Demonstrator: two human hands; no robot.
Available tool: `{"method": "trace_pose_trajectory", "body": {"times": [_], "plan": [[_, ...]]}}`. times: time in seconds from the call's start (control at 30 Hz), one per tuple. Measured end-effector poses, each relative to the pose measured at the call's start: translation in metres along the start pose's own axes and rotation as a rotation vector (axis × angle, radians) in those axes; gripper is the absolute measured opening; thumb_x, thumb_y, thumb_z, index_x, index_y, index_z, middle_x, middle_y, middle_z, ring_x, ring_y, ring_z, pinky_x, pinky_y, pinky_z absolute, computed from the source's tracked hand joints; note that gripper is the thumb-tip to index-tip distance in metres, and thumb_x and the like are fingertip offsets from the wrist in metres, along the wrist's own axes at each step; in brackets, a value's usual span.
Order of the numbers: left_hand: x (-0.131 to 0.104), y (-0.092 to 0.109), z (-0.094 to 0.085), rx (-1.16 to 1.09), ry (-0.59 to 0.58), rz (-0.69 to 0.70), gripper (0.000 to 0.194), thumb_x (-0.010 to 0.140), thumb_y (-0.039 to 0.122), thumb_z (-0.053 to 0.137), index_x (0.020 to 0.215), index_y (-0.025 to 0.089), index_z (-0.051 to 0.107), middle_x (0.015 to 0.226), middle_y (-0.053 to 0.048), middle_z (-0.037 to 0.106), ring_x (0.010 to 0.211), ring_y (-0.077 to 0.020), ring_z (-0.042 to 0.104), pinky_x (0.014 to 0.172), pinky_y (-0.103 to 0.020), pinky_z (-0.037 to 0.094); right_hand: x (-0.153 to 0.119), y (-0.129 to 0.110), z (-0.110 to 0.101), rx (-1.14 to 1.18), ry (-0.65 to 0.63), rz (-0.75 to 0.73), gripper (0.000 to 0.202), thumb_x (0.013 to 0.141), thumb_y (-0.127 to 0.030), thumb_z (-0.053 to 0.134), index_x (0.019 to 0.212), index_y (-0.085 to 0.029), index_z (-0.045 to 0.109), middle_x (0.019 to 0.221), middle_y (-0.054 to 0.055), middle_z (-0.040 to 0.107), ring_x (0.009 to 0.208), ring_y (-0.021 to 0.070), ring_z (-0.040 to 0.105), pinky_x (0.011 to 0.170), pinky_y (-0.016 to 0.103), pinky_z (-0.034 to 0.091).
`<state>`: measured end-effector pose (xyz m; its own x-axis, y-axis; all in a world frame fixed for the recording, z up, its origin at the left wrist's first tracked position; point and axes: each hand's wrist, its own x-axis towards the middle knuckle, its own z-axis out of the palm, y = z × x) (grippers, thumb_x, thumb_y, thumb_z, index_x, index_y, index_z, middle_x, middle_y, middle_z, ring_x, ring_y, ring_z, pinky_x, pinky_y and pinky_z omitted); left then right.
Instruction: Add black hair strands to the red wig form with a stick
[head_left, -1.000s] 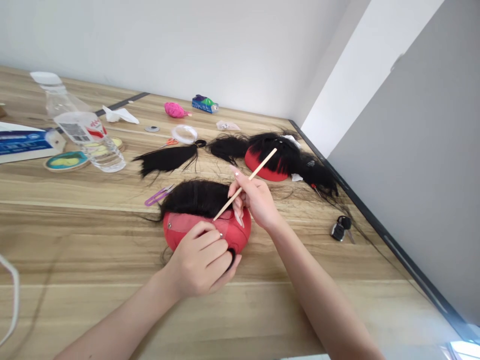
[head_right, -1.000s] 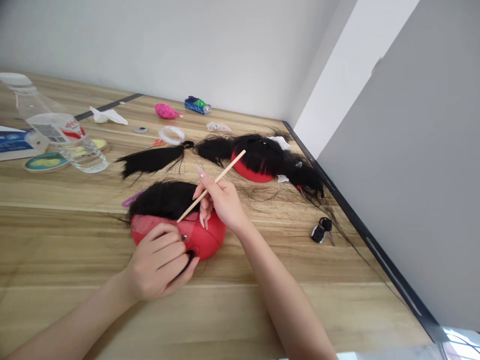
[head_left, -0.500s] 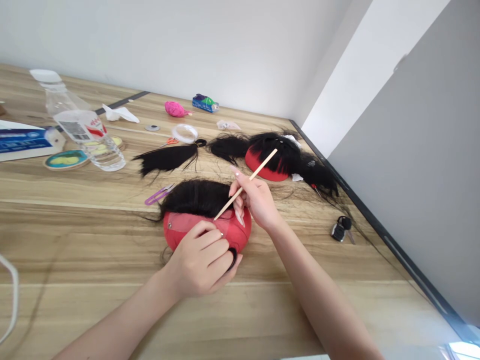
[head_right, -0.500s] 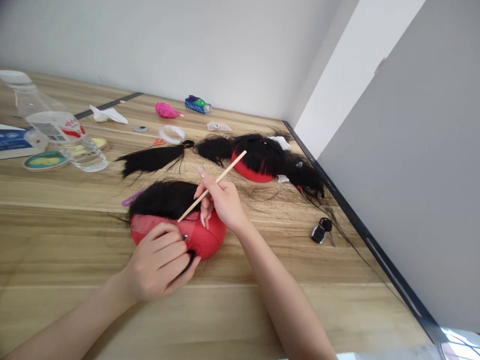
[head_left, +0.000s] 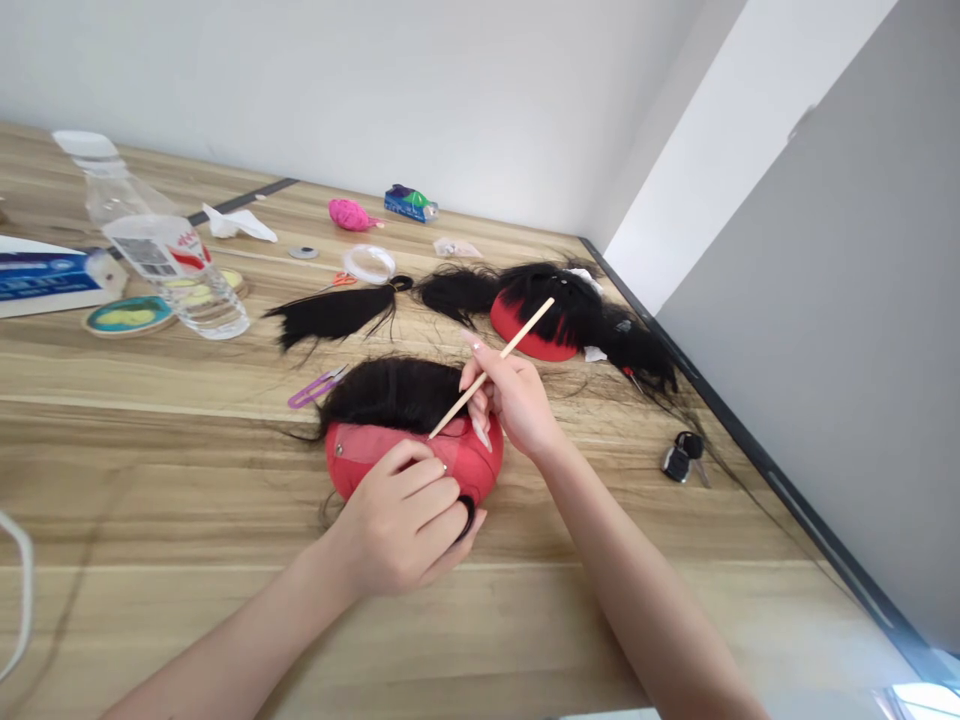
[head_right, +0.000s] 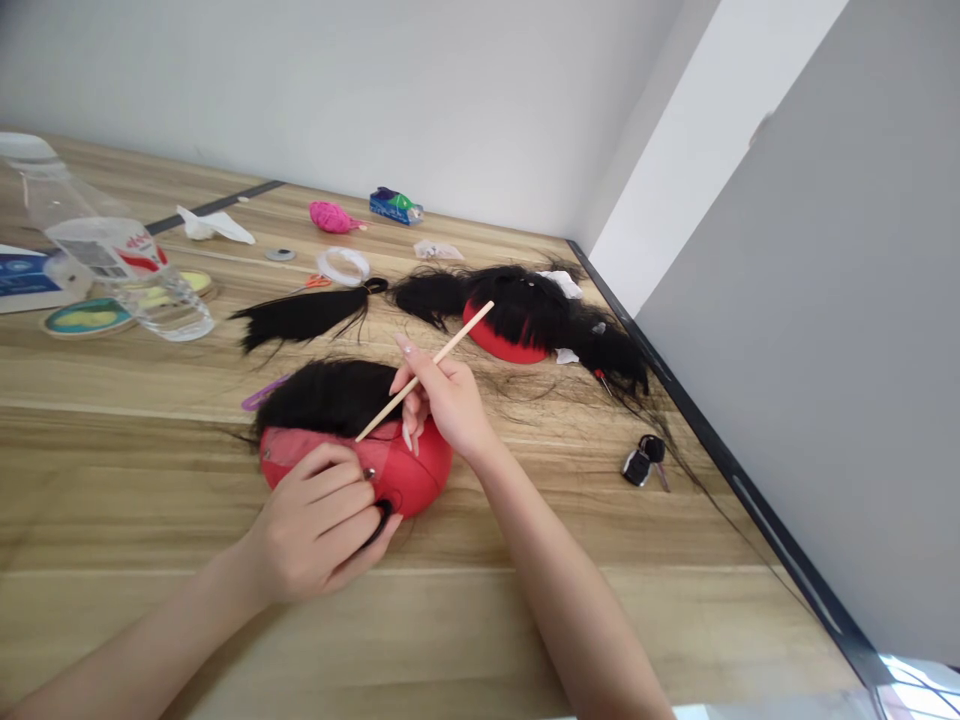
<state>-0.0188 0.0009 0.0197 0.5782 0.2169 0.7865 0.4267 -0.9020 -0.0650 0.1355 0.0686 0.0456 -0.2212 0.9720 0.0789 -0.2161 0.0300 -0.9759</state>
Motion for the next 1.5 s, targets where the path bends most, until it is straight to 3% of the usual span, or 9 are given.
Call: {"method": "trace_pose_trajectory", "body": {"times": [1.03,1.5], "plan": [[0.0013,0.0016,-0.0010,0.002,-0.031,0.000,0.027,0.080,0.012,0.061,0.055,0.016,0.053,0.055,0.000,0.051,0.061,-0.0139,0.038,0.061,-0.032,0.039,0.0005,0.0022,0.0025,0.104,0.042,-0.003,0.043,0.079,-0.053,0.065,0.057,-0.016,0.060,0.035,-0.007,0.044,0.025,0.0062,0.042,0.025,0.015,0.028],[-0.0007,-0.0004,-0.0009,-0.037,0.010,0.015,0.027,0.080,0.009,0.060,0.055,0.016,0.052,0.055,0.001,0.049,0.061,-0.0138,0.040,0.060,-0.031,0.041,0.0008,0.0031,0.0005,0.087,0.008,-0.052,0.042,0.083,-0.049,0.062,0.057,-0.016,0.058,0.035,-0.009,0.040,0.026,0.0061,0.043,0.027,0.015,0.030]]}}
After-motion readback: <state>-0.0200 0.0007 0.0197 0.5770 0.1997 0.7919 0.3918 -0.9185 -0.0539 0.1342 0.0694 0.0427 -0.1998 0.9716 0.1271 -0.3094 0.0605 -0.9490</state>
